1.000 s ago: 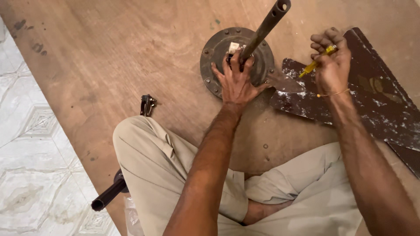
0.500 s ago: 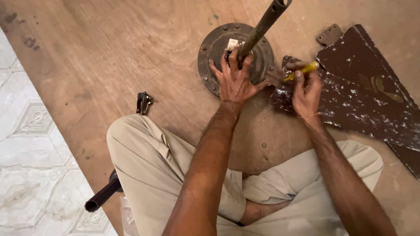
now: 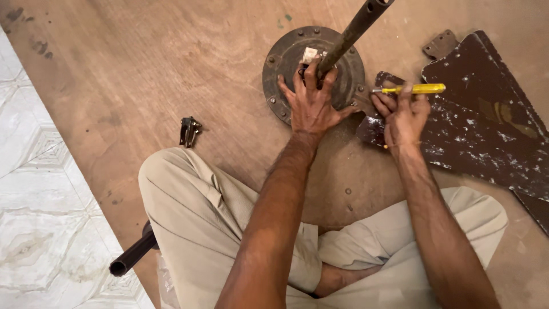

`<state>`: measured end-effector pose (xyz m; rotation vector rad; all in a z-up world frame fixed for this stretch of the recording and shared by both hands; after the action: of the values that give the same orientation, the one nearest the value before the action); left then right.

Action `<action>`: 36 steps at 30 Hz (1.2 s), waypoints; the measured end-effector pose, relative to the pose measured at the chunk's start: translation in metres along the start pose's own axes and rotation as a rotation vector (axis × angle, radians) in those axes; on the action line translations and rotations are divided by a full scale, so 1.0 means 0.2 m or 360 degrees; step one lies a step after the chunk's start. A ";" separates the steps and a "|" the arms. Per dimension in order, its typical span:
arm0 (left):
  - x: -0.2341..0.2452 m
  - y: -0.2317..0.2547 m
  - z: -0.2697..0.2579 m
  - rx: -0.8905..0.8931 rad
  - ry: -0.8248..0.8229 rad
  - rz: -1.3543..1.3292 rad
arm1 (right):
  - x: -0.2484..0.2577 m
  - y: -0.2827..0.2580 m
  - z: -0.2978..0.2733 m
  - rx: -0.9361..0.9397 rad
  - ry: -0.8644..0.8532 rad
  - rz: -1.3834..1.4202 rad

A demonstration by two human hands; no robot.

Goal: The person sits on the floor and uses a yellow screwdriver to tighten screws on a circular metal base attached to a vertical pole. They then position a brown metal plate against the base and continue to secure it with screws.

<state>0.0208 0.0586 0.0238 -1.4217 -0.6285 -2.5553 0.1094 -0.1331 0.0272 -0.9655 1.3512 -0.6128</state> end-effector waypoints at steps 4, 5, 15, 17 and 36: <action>0.02 0.00 -0.01 -0.0003 0.0038 -0.0052 | 0.03 0.09 0.07 -0.0043 -0.0009 0.0033; 0.02 0.00 -0.01 -0.0006 0.0049 -0.0058 | 0.03 0.10 0.07 -0.0035 -0.0017 0.0039; 0.00 0.00 -0.01 -0.0003 0.0039 -0.0037 | -0.02 0.11 0.04 0.0118 -0.0036 -0.0128; -0.01 0.00 0.00 -0.0014 0.0055 -0.0030 | -0.05 0.10 0.03 0.0157 -0.0069 -0.0172; -0.02 0.00 -0.01 0.0001 0.0055 -0.0097 | -0.20 -0.03 0.01 0.1313 -0.0627 -0.1799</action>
<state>0.0224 0.0573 0.0202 -1.3760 -0.6775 -2.6196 0.1067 -0.1019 0.0539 -0.9972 0.0192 -1.5623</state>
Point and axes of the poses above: each hand's wrist, its own z-axis towards the middle knuckle, its own x-axis out of the back of the hand, y = z × x, the point moved 1 cm from there along z, towards the middle knuckle, and after that the axes turned 11 degrees about z, right-handed, at the moved point
